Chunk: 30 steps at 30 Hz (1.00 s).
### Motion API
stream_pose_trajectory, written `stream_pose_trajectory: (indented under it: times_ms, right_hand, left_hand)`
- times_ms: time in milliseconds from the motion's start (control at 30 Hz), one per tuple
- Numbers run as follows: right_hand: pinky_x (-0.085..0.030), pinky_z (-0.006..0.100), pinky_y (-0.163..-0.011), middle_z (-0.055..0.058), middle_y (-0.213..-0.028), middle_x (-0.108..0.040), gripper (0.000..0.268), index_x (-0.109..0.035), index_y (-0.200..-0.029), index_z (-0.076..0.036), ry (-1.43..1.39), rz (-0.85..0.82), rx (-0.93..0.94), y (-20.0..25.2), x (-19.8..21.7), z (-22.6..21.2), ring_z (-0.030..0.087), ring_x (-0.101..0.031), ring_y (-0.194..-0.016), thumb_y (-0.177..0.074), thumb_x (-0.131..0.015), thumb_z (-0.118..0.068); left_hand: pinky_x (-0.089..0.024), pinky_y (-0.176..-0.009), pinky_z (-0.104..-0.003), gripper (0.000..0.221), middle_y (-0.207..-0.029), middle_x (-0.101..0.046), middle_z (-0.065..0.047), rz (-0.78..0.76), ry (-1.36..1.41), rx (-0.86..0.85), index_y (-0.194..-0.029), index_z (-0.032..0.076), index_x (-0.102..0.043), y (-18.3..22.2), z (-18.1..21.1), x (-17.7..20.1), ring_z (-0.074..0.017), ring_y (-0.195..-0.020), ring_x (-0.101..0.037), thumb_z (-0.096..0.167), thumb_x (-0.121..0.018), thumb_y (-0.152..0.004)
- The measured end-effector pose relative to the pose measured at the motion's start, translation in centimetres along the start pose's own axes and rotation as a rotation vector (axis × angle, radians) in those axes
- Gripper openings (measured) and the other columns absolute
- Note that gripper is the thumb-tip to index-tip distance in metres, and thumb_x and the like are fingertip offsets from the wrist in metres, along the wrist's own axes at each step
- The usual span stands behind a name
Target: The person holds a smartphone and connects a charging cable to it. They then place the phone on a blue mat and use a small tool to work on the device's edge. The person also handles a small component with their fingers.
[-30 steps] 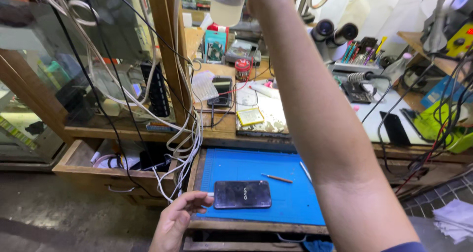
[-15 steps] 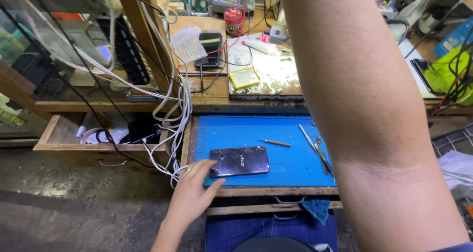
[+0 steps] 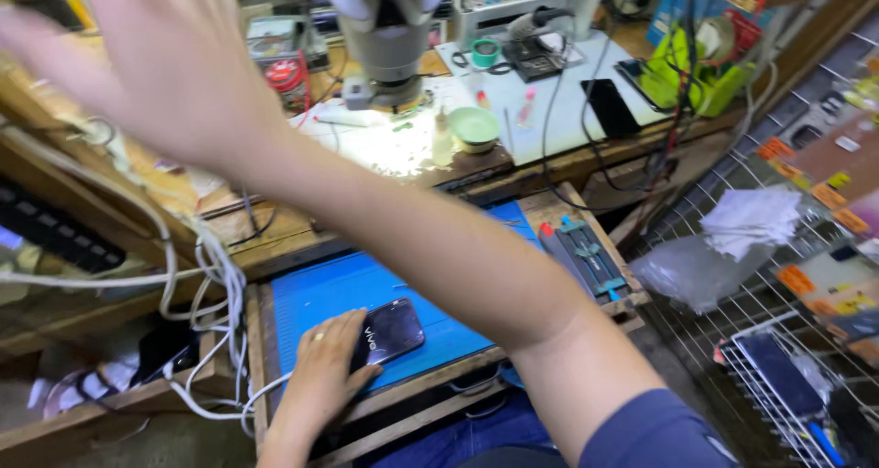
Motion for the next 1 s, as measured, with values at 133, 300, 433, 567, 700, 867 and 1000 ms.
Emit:
stream_pose_trajectory:
  times_ms: [133,300,433,567,700,867,1000]
  right_hand:
    - [-0.048,0.039,-0.114,0.017,-0.136,-0.057,0.046,-0.054,-0.139,-0.004,-0.002,-0.199,-0.059,12.4,5.4,-1.1,0.032,-0.058,-0.13,-0.101,-0.073,-0.022]
    - [-0.052,0.038,-0.105,0.017,-0.128,-0.062,0.033,-0.064,-0.125,-0.001,0.007,-0.386,-0.333,25.5,12.4,2.2,0.033,-0.063,-0.121,-0.095,-0.072,-0.012]
    - [-0.054,0.036,-0.094,0.016,-0.116,-0.068,0.021,-0.07,-0.111,0.002,0.198,-0.31,-0.542,32.5,19.2,3.4,0.03,-0.068,-0.11,-0.092,-0.071,-0.009]
    - [-0.056,0.034,-0.088,0.015,-0.111,-0.069,0.018,-0.07,-0.105,0.003,0.383,-0.177,-0.566,36.7,24.0,1.7,0.028,-0.071,-0.102,-0.088,-0.07,-0.004]
    - [-0.056,0.034,-0.085,0.014,-0.108,-0.07,0.017,-0.072,-0.104,0.001,0.469,-0.12,-0.584,39.6,25.3,0.3,0.028,-0.072,-0.097,-0.087,-0.07,-0.001]
    - [-0.056,0.036,-0.083,0.016,-0.107,-0.071,0.024,-0.069,-0.109,0.002,0.471,-0.207,-0.412,40.8,25.1,-1.8,0.03,-0.07,-0.095,-0.086,-0.073,-0.001]
    - [-0.056,0.037,-0.077,0.012,-0.099,-0.075,0.029,-0.067,-0.114,0.001,0.522,-0.273,-0.268,39.5,27.6,-0.2,0.027,-0.071,-0.085,-0.086,-0.075,-0.002]
  left_hand:
    - [-0.035,-0.11,-0.048,0.087,-0.14,-0.056,-0.017,-0.012,0.004,-0.003,-0.141,0.007,-0.049,-0.3,-0.7,-0.5,-0.0336,-0.132,-0.049,0.034,-0.086,-0.068]
    - [-0.039,-0.108,-0.047,0.096,-0.137,-0.06,-0.017,-0.023,0.046,-0.002,-0.146,0.006,-0.047,-0.8,-1.2,-0.7,-0.0336,-0.127,-0.054,0.035,-0.087,-0.064]
    - [-0.038,-0.108,-0.047,0.1,-0.138,-0.058,-0.019,-0.055,0.04,0.008,-0.148,0.006,-0.045,-1.5,-1.4,-0.5,-0.0365,-0.127,-0.051,0.036,-0.088,-0.064]
    - [-0.034,-0.108,-0.054,0.098,-0.142,-0.055,-0.022,-0.001,-0.019,-0.062,-0.145,0.003,-0.046,-1.0,-0.6,0.0,-0.0415,-0.132,-0.048,0.039,-0.088,-0.064]
    - [-0.038,-0.104,-0.052,0.074,-0.132,-0.06,-0.022,0.231,-0.057,-0.127,-0.13,0.0,-0.056,-0.5,1.3,1.0,-0.0401,-0.124,-0.054,0.033,-0.082,-0.069]
    - [-0.053,-0.08,-0.041,0.024,-0.094,-0.071,-0.012,0.448,0.186,-0.155,-0.102,0.004,-0.067,1.4,5.0,-2.7,-0.0298,-0.088,-0.068,0.015,-0.076,-0.082]
    - [-0.053,-0.064,-0.036,0.015,-0.075,-0.07,-0.007,0.436,0.241,-0.294,-0.092,0.007,-0.07,1.5,7.0,-6.7,-0.0239,-0.068,-0.069,0.015,-0.076,-0.08]
Point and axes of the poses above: each hand's wrist, its own y-axis away from the middle knuckle, its own x-axis out of the back of the hand, z = x × y, the point moved 3 cm from there along -y, towards the middle knuckle
